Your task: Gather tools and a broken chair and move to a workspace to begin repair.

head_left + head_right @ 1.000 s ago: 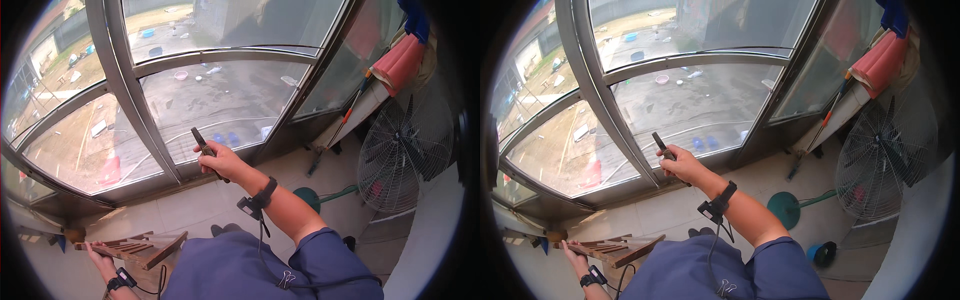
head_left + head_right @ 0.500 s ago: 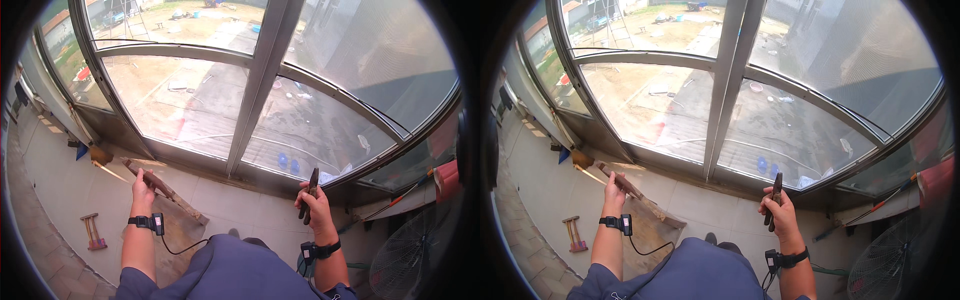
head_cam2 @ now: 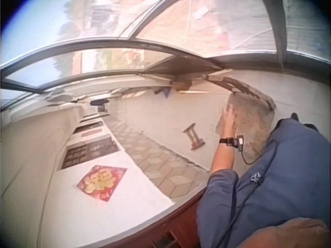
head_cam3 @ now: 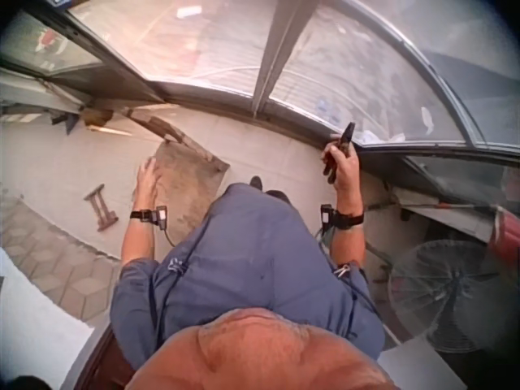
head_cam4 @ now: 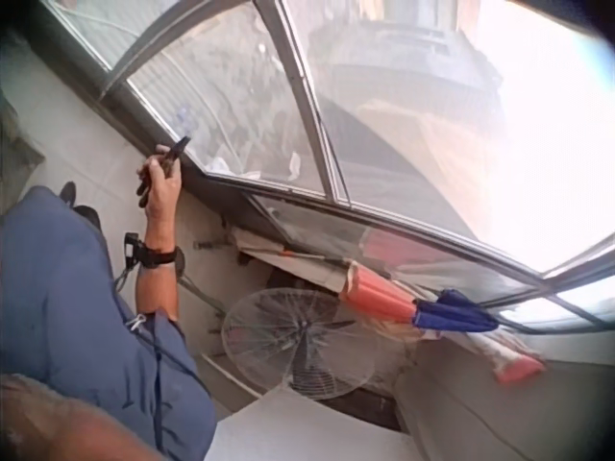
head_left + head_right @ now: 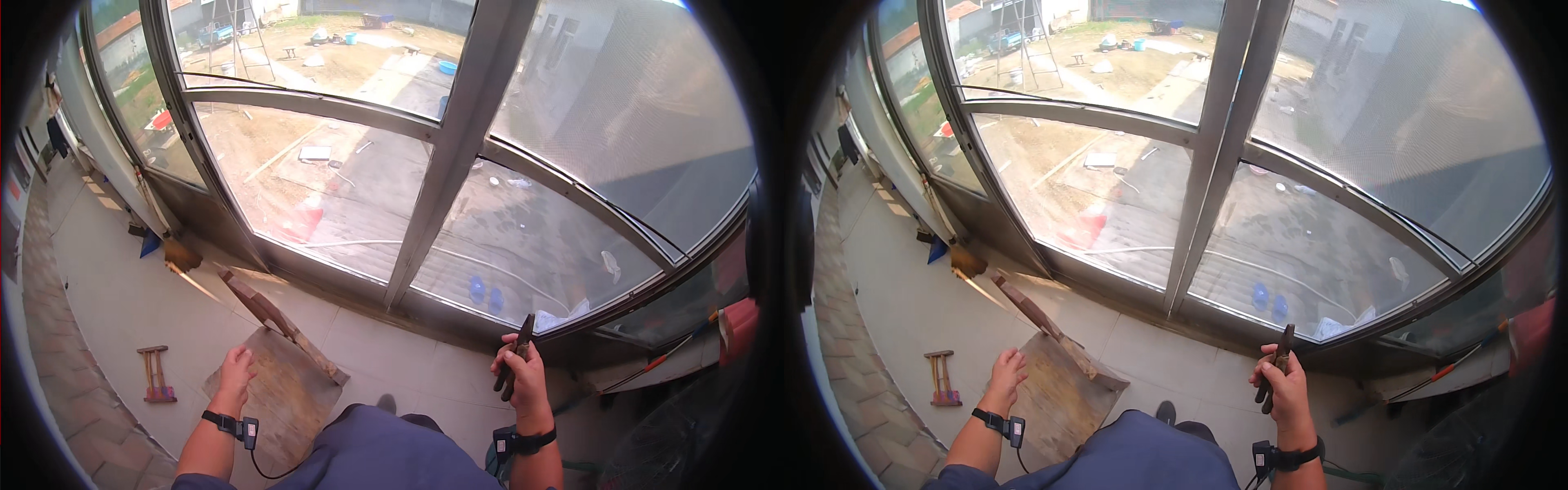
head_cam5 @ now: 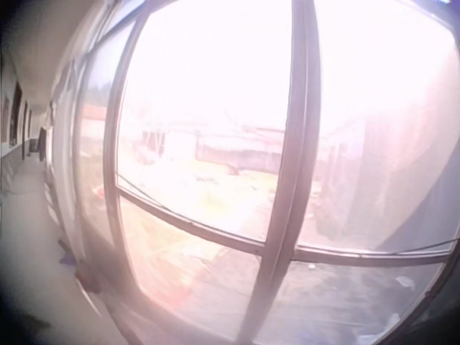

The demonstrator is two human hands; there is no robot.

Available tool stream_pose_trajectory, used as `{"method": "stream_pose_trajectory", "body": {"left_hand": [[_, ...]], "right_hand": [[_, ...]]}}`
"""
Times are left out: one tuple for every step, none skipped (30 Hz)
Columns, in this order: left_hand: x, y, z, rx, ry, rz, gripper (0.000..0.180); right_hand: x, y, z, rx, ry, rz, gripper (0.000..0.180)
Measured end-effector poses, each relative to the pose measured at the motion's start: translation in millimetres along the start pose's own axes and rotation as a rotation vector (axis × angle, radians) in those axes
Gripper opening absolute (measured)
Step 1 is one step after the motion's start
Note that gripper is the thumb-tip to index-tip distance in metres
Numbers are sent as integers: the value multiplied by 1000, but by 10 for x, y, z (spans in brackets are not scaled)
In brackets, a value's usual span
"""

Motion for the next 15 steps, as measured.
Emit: {"method": "stream_pose_trajectory", "body": {"left_hand": [[-248,249,41,20,48,143,45],[-444,753,166,2,139,319,44],[-775,1136,201,70,241,525,43],[-1168,1498,170,215,418,682,38],[-1701,1448,15,413,544,797,33],[-1801,1505,114,268,685,502,29],[-1685,1709,218,276,681,499,29],[-1667,1618,176,334,697,490,29],[-1654,1530,133,391,713,479,29],[-1647,1445,89,448,728,466,29],[-1660,1269,-1,503,741,460,28],[-1688,1096,-82,557,754,452,28],[-1731,925,-155,611,765,446,28],[-1779,778,-238,657,774,444,28],[-1843,638,-310,702,782,445,28]], "right_hand": [[0,-27,23,9,0,3,26],[8,-51,38,15,-10,2,27],[20,-75,59,20,-25,0,28],[23,-75,64,18,-36,-7,27],[27,-88,45,17,-22,-4,27],[28,-131,84,47,-24,-20,26],[33,-165,120,76,-25,-34,26],[5,-170,131,77,-25,-32,26],[-22,-170,152,70,-41,-32,26],[-37,-167,171,63,-55,-32,27],[-51,-168,181,62,-53,-34,27],[-63,-167,202,61,-65,-32,27],[-70,-172,214,59,-76,-30,27],[-54,-184,202,54,-66,-39,27],[-31,-185,180,59,-49,-27,27]]}}
Point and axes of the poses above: each hand's wrist, its own x-axis towards the middle knuckle, its own z-axis out of the back of the hand, y = z × x, the point moved 7 cm from there along x, towards the middle knuckle, and after that the axes turned 4 degrees about y, right-handed, at the moved point
